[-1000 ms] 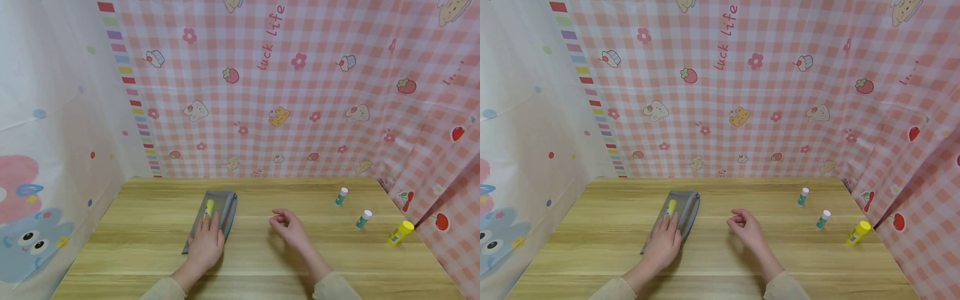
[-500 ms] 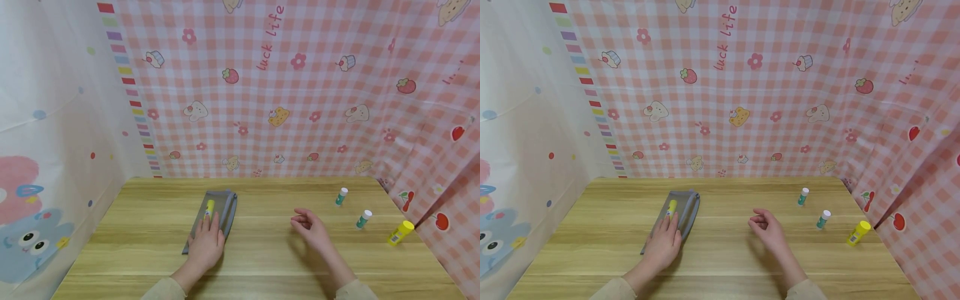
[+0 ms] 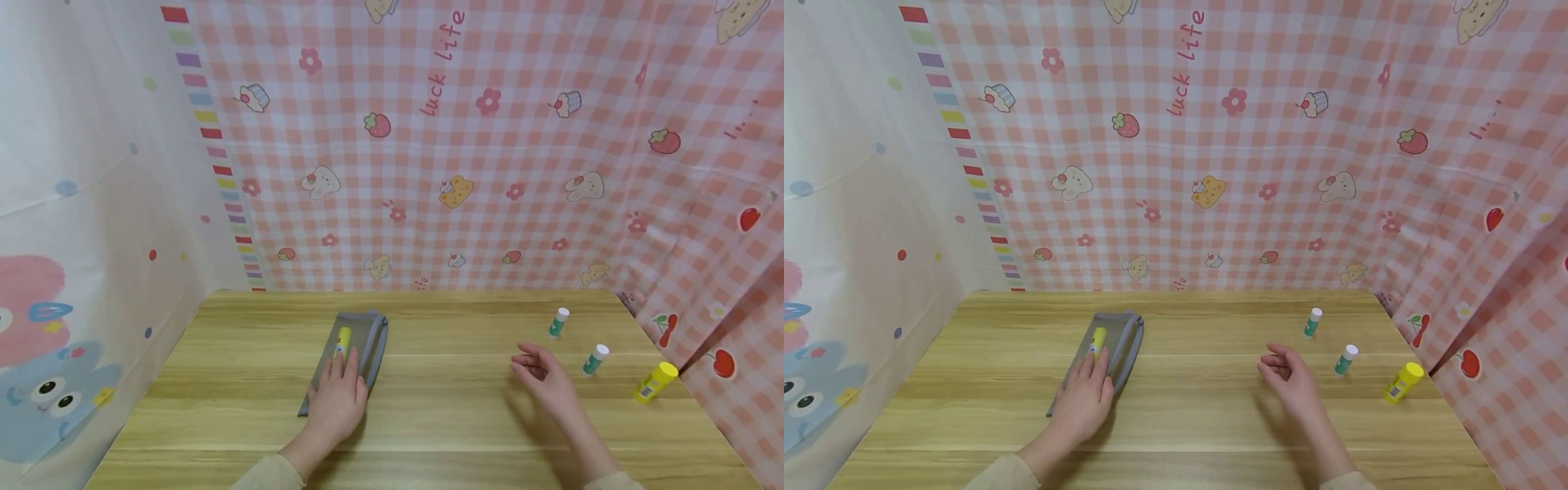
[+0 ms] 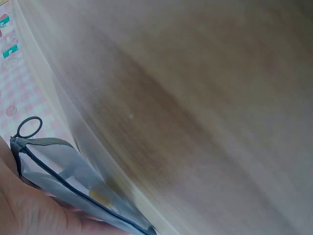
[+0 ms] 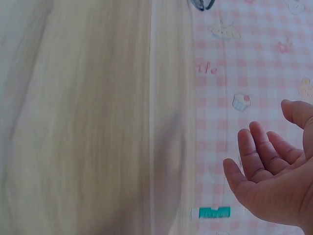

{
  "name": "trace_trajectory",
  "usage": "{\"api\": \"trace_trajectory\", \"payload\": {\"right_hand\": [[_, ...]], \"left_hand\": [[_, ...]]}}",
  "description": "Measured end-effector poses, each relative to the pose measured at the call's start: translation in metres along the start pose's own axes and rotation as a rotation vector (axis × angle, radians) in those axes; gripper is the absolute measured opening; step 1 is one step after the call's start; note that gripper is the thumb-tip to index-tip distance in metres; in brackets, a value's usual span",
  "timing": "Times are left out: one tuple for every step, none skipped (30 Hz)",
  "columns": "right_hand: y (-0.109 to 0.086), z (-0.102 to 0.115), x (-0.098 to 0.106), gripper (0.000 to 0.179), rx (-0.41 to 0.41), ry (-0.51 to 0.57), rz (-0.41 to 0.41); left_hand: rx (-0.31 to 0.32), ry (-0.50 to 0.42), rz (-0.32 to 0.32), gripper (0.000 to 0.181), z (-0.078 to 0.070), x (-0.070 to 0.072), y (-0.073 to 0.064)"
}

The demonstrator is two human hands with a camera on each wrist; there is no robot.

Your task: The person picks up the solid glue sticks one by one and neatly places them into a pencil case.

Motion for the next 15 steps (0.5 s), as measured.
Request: {"api": "trace_trajectory", "payload": {"right_hand": [[0.0, -0.002, 0.003, 0.043, 0.003, -0.002, -0.005], [0.0, -0.004, 0.005, 0.043, 0.008, -0.002, -0.011], [0.0, -0.005, 0.008, 0.043, 0.01, -0.006, -0.017], [0.0, -0.007, 0.01, 0.043, 0.017, -0.004, -0.028], [-0.001, -0.009, 0.012, 0.043, 0.029, 0.0, -0.04], [-0.001, -0.01, 0.015, 0.042, 0.042, 0.002, -0.052], [-0.001, -0.011, 0.017, 0.042, 0.056, 0.006, -0.064], [-0.002, -0.013, 0.019, 0.041, 0.071, 0.009, -0.081], [-0.002, -0.014, 0.021, 0.04, 0.085, 0.01, -0.098], [-0.002, -0.015, 0.024, 0.039, 0.096, 0.012, -0.111], [-0.002, -0.016, 0.026, 0.038, 0.103, 0.011, -0.12], [-0.002, -0.017, 0.028, 0.038, 0.107, 0.005, -0.13], [-0.002, -0.018, 0.031, 0.037, 0.107, 0.002, -0.14], [-0.002, -0.019, 0.033, 0.037, 0.106, -0.005, -0.149], [-0.002, -0.02, 0.035, 0.038, 0.104, -0.013, -0.155]], "left_hand": [[-0.001, 0.0, -0.001, 0.054, 0.0, 0.0, 0.0], [-0.002, 0.001, -0.002, 0.054, 0.001, -0.001, 0.0], [-0.002, 0.001, -0.004, 0.054, 0.001, -0.001, 0.0], [-0.003, 0.001, -0.005, 0.054, 0.001, -0.001, 0.0], [-0.005, 0.002, -0.007, 0.054, 0.001, -0.002, 0.0], [-0.006, 0.001, -0.008, 0.054, 0.001, -0.002, 0.0], [-0.006, 0.0, -0.009, 0.054, 0.001, -0.002, 0.0], [-0.008, 0.0, -0.011, 0.054, 0.001, -0.002, 0.0], [-0.009, -0.002, -0.012, 0.054, 0.002, -0.002, 0.0], [-0.01, -0.003, -0.014, 0.053, 0.002, -0.002, 0.0], [-0.012, -0.004, -0.016, 0.053, 0.002, -0.002, 0.0], [-0.013, -0.006, -0.017, 0.053, 0.002, -0.002, 0.0], [-0.014, -0.007, -0.02, 0.053, 0.002, -0.002, 0.0], [-0.015, -0.008, -0.022, 0.053, 0.002, -0.002, 0.0], [-0.015, -0.008, -0.023, 0.053, 0.002, -0.001, 0.0]]}}
Point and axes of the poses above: each hand's wrist, its own y-axis towards the middle knuckle, its own x-axis out of the back of the hand, z = x × y, the point moved 1 cm from there along y, towards the middle knuckle, and after that the axes turned 10 degrees about -z, right-handed, at the moved point
